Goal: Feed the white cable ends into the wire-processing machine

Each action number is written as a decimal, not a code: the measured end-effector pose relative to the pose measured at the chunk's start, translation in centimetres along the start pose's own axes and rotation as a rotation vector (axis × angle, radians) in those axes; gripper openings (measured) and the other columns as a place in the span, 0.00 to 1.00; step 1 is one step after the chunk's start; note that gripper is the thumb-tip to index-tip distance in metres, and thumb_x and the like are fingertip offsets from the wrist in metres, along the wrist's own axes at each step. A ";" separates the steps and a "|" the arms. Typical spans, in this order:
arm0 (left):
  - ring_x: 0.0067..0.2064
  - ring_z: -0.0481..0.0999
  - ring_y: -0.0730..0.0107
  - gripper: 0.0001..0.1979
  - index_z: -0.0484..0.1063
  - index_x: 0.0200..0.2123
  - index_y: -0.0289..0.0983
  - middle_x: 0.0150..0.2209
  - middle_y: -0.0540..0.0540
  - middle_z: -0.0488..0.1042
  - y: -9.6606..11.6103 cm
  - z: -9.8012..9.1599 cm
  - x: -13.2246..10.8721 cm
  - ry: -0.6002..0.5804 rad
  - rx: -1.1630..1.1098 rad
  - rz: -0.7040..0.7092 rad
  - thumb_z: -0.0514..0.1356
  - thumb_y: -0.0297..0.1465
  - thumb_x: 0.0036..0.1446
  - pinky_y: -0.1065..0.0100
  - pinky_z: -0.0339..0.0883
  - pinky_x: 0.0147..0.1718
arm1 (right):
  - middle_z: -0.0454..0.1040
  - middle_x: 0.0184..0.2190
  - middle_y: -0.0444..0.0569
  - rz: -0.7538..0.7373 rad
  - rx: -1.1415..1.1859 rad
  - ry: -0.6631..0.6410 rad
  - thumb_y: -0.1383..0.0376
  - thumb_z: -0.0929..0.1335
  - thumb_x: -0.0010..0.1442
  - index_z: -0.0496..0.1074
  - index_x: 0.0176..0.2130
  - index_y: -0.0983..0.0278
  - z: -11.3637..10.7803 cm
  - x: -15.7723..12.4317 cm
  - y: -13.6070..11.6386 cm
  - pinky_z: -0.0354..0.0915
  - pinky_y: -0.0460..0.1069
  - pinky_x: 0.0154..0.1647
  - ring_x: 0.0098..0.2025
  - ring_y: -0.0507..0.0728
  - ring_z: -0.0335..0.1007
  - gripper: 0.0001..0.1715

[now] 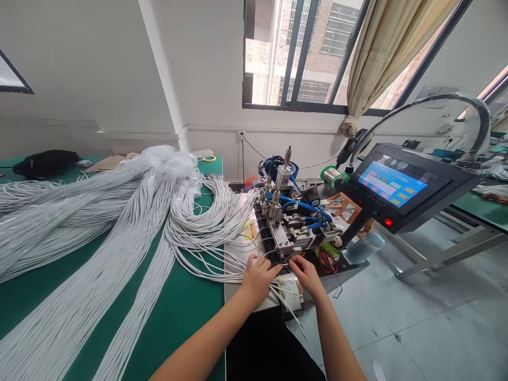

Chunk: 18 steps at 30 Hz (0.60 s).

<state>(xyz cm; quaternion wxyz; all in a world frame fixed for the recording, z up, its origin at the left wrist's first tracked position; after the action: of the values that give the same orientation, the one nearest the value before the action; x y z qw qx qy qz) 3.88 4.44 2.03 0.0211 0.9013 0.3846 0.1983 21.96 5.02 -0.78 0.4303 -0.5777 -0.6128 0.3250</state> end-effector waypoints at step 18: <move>0.43 0.68 0.61 0.25 0.69 0.51 0.47 0.39 0.46 0.72 -0.4 0.6 0.1 0.022 -0.014 -0.029 0.55 0.20 0.51 0.56 0.53 0.48 | 0.55 0.16 0.36 0.252 0.388 -0.121 0.50 0.69 0.48 0.61 0.21 0.63 1.1 0.9 1.7 0.45 0.44 0.22 0.20 0.48 0.46 0.21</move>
<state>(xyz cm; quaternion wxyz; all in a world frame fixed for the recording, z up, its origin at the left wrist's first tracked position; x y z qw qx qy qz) 3.88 4.80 1.45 0.0259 0.8931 0.3966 0.2105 21.75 6.19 -2.64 0.4517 -0.5354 -0.4868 0.5218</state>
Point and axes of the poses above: each hand's wrist, its own x-axis towards the middle knuckle, its own z-axis out of the palm, y = z × x, the point moved 4 cm from there along x, towards the middle knuckle
